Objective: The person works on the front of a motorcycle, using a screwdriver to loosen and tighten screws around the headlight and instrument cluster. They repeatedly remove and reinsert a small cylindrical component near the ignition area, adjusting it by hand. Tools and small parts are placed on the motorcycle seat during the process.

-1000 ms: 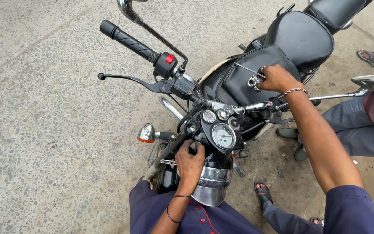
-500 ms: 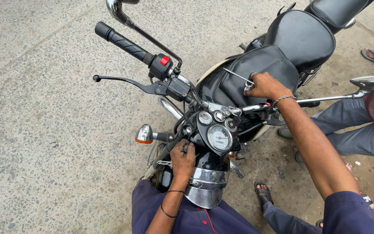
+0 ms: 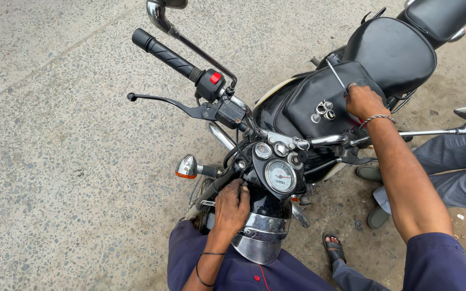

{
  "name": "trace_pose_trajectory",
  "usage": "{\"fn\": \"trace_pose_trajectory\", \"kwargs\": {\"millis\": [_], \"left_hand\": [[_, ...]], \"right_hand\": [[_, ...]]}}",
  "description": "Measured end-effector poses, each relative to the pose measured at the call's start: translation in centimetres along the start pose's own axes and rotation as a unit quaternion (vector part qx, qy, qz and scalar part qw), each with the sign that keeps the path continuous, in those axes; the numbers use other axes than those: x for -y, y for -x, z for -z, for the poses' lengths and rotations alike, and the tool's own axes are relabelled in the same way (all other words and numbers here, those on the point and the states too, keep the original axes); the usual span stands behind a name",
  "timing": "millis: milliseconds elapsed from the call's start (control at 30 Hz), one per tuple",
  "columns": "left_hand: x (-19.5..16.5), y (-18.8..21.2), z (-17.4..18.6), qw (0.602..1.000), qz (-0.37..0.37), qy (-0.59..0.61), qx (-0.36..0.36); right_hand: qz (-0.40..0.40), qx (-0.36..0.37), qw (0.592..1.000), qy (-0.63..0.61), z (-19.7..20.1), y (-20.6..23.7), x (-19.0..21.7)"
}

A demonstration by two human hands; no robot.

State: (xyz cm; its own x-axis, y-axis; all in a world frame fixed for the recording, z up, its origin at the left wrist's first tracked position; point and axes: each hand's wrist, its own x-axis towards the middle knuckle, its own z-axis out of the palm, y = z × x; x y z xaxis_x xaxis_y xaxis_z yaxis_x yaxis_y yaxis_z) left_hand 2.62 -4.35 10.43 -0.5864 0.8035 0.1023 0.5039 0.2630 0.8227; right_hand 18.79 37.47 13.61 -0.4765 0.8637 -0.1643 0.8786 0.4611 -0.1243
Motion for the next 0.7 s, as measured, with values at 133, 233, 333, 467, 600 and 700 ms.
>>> {"fn": "trace_pose_trajectory", "kwargs": {"millis": [133,233,333,467,600,700], "left_hand": [[-0.2,0.0,-0.6,0.997,-0.001,-0.075,0.035],[0.2,-0.6,-0.7,0.994,0.025,-0.090,0.063],[1.0,-1.0,-0.5,0.996,-0.010,-0.076,0.048],[2.8,-1.7,-0.3,0.997,-0.065,-0.001,0.039],[3.9,-2.7,-0.7,0.992,-0.122,0.008,0.020],[4.0,-3.1,-0.8,0.992,-0.124,0.033,0.011]], "right_hand": [[-0.001,0.028,0.999,0.019,-0.2,-0.3,0.6],[-0.004,0.061,0.998,0.032,-0.1,-0.7,1.1],[-0.024,0.088,0.995,0.036,-0.2,-1.1,1.3],[-0.011,0.085,0.995,0.056,-0.7,-1.4,1.2],[0.002,0.075,0.996,0.056,-0.7,-1.7,0.9],[-0.007,0.082,0.995,0.049,-0.6,-1.7,0.7]]}}
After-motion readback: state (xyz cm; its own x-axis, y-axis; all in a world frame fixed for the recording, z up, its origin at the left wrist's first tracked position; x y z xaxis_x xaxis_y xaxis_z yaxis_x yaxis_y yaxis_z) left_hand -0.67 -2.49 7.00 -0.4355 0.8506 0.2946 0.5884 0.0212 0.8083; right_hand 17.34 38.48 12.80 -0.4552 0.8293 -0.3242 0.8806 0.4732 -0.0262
